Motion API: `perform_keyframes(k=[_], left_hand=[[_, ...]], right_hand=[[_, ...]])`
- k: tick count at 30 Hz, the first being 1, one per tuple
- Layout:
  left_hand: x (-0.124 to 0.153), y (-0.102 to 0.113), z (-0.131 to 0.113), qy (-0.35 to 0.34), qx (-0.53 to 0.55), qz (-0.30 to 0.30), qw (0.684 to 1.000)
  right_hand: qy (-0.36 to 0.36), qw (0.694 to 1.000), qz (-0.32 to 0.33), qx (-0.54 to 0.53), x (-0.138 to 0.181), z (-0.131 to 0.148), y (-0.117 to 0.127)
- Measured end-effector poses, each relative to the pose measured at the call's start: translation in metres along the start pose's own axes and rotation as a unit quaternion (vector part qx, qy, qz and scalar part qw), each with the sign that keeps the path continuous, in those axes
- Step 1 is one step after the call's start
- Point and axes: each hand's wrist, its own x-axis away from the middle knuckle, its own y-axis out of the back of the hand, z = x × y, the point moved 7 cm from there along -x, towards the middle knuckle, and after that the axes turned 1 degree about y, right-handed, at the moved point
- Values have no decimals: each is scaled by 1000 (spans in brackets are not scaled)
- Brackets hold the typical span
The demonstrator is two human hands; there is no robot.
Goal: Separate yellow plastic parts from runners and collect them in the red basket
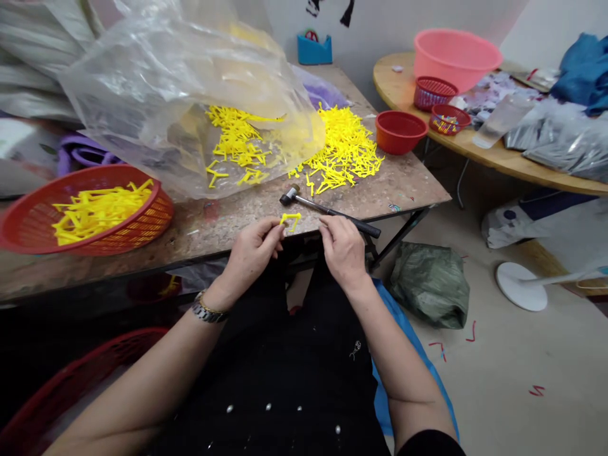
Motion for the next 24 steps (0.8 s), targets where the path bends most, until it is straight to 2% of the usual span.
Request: perform_keyframes(k=[2, 5, 10, 14, 18, 21, 24], left_hand=[[-5, 9, -2, -24, -67, -9, 997], [-12, 18, -4, -40, -134, -12, 990], [-25, 21, -6, -66, -268, -17, 961], [-35, 19, -1, -61, -328, -17, 943], [-42, 16, 0, -65, -384, -10, 921], [-45, 14, 1, -54, -432, -2, 900], [-48, 13, 2, -38, -460, 12, 887]], right_hand=[[11, 994, 37, 103, -13, -2, 4], [6, 963, 112, 244, -28, -10, 0], [14, 919, 184, 348, -40, -19, -15], [32, 911, 209, 354, -46, -22, -26], [41, 916, 213, 338, -47, -23, -27], [19, 935, 198, 293, -43, -25, -18], [-16, 969, 182, 165, -35, -28, -8]])
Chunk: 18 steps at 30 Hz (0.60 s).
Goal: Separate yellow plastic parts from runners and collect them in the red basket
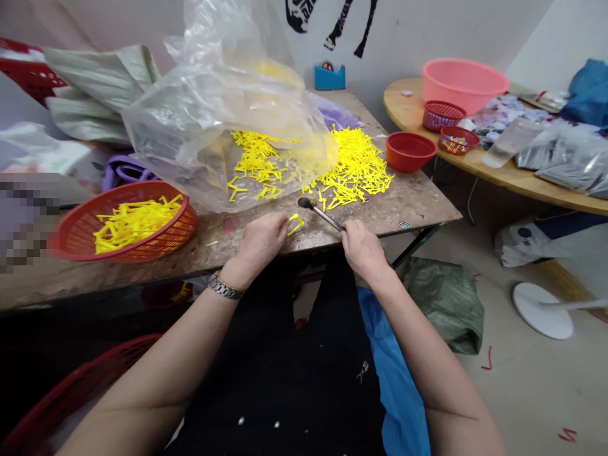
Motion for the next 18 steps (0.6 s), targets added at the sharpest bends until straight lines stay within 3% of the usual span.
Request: perform_keyframes(k=[3, 6, 9, 14, 18], left_hand=[[-1, -4, -1, 9, -14, 16, 1000], [-2, -8, -4, 2, -22, 28, 999], [-2, -11, -6, -5, -26, 29, 999], [-1, -11, -7, -3, -26, 36, 999], [0, -10, -9, -12, -43, 41, 998]], right_hand=[[3, 989, -14, -147, 11, -2, 4], [20, 977, -37, -210, 21, 3, 6], [37, 978, -42, -200, 29, 10, 2], [23, 992, 7, -120, 32, 14, -10], [41, 992, -38, -112, 34, 24, 11]])
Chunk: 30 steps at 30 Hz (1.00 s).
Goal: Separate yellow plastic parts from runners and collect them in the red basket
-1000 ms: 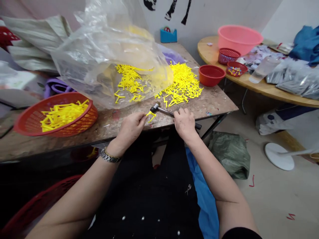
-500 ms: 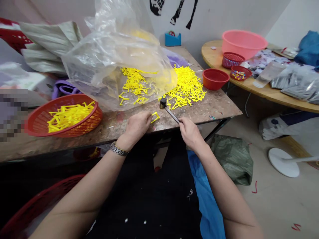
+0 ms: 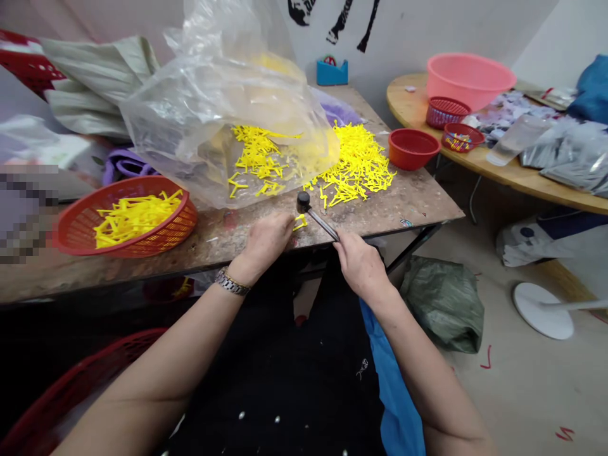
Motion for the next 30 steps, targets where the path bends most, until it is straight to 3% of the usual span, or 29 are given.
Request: perform_keyframes(k=[6, 8, 11, 13, 19, 24, 30], left_hand=[[-1, -2, 0, -9, -2, -7, 1000], [-1, -3, 1, -12, 0, -10, 1000], [-2, -3, 1, -16, 5, -9, 1000], [-2, -4, 1, -16, 11, -6, 1000], [-2, -6, 2, -14, 17, -13, 1000], [-3, -8, 1, -11, 15, -8, 1000], [2, 1, 0, 3, 35, -8, 999]], right_hand=[[25, 993, -111, -29, 7, 26, 32], [10, 995, -93, -16, 6, 21, 23], [-33, 999, 17, 19, 2, 3, -4], [-49, 997, 46, 38, 0, -3, -7], [26, 997, -74, 1, 3, 20, 20], [-48, 997, 52, 42, 3, 1, -13], [-38, 997, 8, 62, -3, -9, -2]])
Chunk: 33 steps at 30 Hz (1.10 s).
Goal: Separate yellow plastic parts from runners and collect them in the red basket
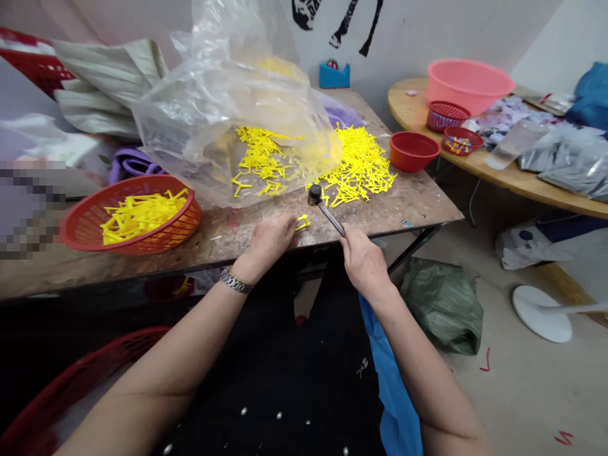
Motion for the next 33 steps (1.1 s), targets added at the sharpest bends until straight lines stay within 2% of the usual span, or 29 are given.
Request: perform_keyframes(k=[5, 9, 12, 16, 19, 22, 24, 26, 30, 33], left_hand=[[12, 20, 9, 7, 37, -48, 998], [27, 50, 32, 14, 55, -122, 991], [38, 79, 63, 59, 26, -176, 982], [49, 115, 122, 142, -20, -243, 959], [54, 128, 169, 229, -43, -273, 933], [58, 129, 191, 257, -46, -303, 917], [56, 127, 185, 242, -47, -324, 913], [49, 120, 164, 206, -42, -326, 922], [14, 94, 101, 90, 0, -251, 964], [-17, 69, 68, 41, 5, -186, 982]], right_hand=[[-34, 992, 12, 119, -6, -6, -5], [-7, 979, 34, 199, -12, -2, -16], [11, 974, 36, 225, -20, 1, -20], [21, 975, 38, 219, -32, 1, -24], [24, 978, 31, 206, -41, 0, -28], [27, 980, 25, 197, -45, -2, -31], [29, 982, 17, 187, -46, -2, -32], [30, 984, 8, 176, -45, -4, -32], [27, 986, 1, 162, -43, -7, -32], [28, 987, -3, 156, -41, -8, -32]])
